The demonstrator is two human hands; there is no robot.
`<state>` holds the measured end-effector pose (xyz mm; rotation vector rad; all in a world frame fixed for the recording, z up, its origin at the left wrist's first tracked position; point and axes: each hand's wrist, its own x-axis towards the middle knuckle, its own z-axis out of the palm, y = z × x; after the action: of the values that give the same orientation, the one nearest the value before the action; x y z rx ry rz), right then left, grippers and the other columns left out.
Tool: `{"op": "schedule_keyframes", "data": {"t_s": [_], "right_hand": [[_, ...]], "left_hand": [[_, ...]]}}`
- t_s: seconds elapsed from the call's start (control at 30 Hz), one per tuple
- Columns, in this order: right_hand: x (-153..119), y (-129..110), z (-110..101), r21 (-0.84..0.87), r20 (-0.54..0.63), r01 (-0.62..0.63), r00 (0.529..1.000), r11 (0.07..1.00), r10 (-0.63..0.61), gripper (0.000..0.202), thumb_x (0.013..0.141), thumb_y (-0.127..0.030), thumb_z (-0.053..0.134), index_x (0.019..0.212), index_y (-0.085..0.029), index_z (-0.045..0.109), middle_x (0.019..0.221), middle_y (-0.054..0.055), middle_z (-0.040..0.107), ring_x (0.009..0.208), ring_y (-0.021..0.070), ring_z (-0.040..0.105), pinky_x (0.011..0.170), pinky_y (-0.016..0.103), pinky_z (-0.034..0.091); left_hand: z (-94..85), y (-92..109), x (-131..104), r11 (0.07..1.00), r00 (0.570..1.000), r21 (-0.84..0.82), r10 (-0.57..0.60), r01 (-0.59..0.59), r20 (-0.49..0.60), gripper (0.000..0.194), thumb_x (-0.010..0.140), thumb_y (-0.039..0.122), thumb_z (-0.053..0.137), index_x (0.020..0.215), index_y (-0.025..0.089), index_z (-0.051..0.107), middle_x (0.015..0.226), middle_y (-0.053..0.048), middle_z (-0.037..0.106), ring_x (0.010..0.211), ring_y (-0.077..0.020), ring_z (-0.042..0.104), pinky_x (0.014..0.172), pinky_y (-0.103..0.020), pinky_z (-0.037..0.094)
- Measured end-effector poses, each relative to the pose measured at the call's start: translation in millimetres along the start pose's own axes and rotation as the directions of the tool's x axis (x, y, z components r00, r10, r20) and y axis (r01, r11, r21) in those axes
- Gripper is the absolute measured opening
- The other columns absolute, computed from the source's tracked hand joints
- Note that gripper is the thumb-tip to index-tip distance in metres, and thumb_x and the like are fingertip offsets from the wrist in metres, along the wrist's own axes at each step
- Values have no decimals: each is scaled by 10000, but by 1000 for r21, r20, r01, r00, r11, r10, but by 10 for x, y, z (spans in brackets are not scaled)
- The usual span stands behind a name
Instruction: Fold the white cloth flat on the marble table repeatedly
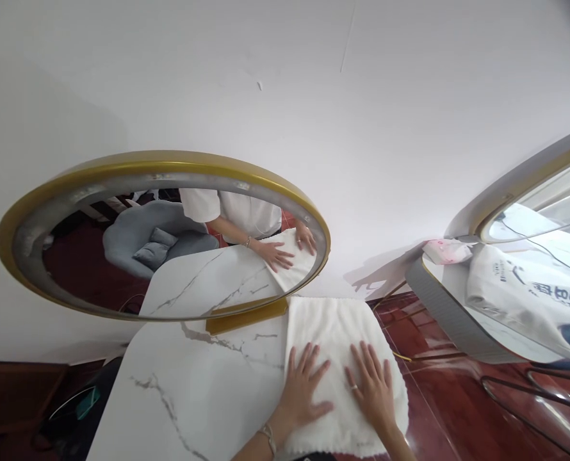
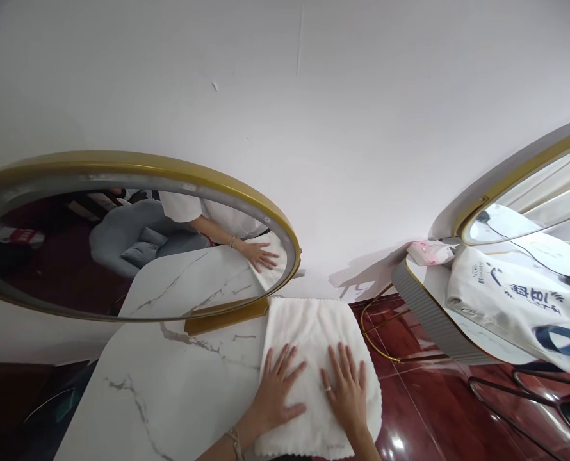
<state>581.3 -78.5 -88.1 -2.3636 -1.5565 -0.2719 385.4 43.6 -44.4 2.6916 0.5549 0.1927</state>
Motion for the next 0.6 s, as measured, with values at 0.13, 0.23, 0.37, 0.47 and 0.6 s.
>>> {"op": "schedule_keyframes", "data": {"t_s": [0.13,0.23,0.37,0.47,0.6], "right_hand": [[-322,-27,-36,-3,-24,-66,998,998,66,629,915,-489,295,1491,-337,95,1531,36,256,1383,277,287,1097,535,221],[-333,-12,-2,-21,-29,-97,995,995,97,626,914,-485,281,1490,-341,85,1538,36,237,1388,285,273,1082,548,233],[-154,-14,59,-65,-4,-56,998,996,56,606,923,-485,253,1486,-353,70,1548,37,209,1404,281,229,1072,564,227],[26,-59,103,-82,44,-34,998,996,38,582,932,-484,229,1485,-330,133,1544,48,219,1416,270,185,1083,556,211],[326,-96,189,-56,52,-9,999,998,12,578,922,-530,254,1449,-297,300,1463,85,365,1365,278,277,1079,537,229]], "left_hand": [[19,96,-186,1000,999,-20,-1,2,40,785,815,679,446,1470,362,152,1569,-22,78,1431,-314,117,1127,-610,81],[47,111,-207,1000,999,-24,-3,4,40,785,815,685,441,1470,359,156,1569,-24,77,1431,-315,115,1127,-608,76],[63,14,-174,1000,1000,-12,-3,2,-11,790,806,683,466,1466,361,176,1570,-23,99,1430,-305,129,1132,-596,74],[76,-118,-143,1000,997,-10,-21,20,-70,767,807,666,489,1456,357,222,1567,-26,137,1423,-296,161,1140,-576,71],[137,-235,71,985,971,-29,-171,168,-169,619,875,587,433,1421,312,338,1484,-57,353,1354,-283,315,1126,-558,162]]}}
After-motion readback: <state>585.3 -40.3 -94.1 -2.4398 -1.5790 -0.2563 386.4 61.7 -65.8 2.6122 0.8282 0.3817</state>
